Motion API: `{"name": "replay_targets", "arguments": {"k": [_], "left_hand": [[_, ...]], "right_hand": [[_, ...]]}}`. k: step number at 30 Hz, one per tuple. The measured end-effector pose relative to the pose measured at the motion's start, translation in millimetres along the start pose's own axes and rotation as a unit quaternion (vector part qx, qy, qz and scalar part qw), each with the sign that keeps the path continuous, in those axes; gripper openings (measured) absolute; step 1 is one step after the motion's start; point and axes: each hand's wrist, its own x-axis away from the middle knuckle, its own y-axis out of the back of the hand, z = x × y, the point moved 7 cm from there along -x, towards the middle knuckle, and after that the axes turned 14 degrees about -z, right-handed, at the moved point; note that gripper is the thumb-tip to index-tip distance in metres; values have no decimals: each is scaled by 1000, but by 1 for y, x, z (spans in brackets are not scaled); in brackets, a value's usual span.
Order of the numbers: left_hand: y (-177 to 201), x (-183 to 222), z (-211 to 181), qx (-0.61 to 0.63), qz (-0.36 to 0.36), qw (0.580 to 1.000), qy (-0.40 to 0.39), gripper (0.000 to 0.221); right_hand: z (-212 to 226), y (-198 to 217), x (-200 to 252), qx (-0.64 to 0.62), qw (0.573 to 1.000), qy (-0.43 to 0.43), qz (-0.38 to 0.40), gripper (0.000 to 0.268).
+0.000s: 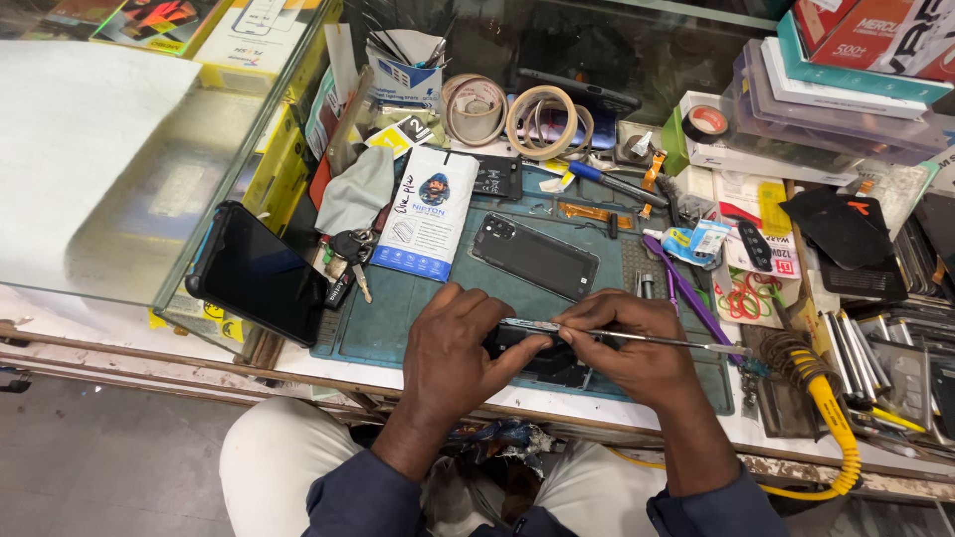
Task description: The person uses a metal spudger to pry and separate the internal components of a disassembled smartphone. They carefully lift the motherboard and battery area, manipulating the device's internal frame and ribbon cables while seated at a cluttered workbench.
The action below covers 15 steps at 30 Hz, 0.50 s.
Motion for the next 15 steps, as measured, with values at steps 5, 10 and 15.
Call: {"name": "replay_targets", "arguments": {"k": [5,10,15], "left_hand": [[2,-1,-2,1,-4,1000,-2,42],[-1,0,1,1,9,1000,10,42],[2,0,-1,-4,-13,1000,-9,42]], "right_hand": [[-11,2,3,8,1000,-22,-5,18],[-28,4,10,-35,997,-70,-25,17],[-39,5,13,-49,992,-107,-41,15]]}}
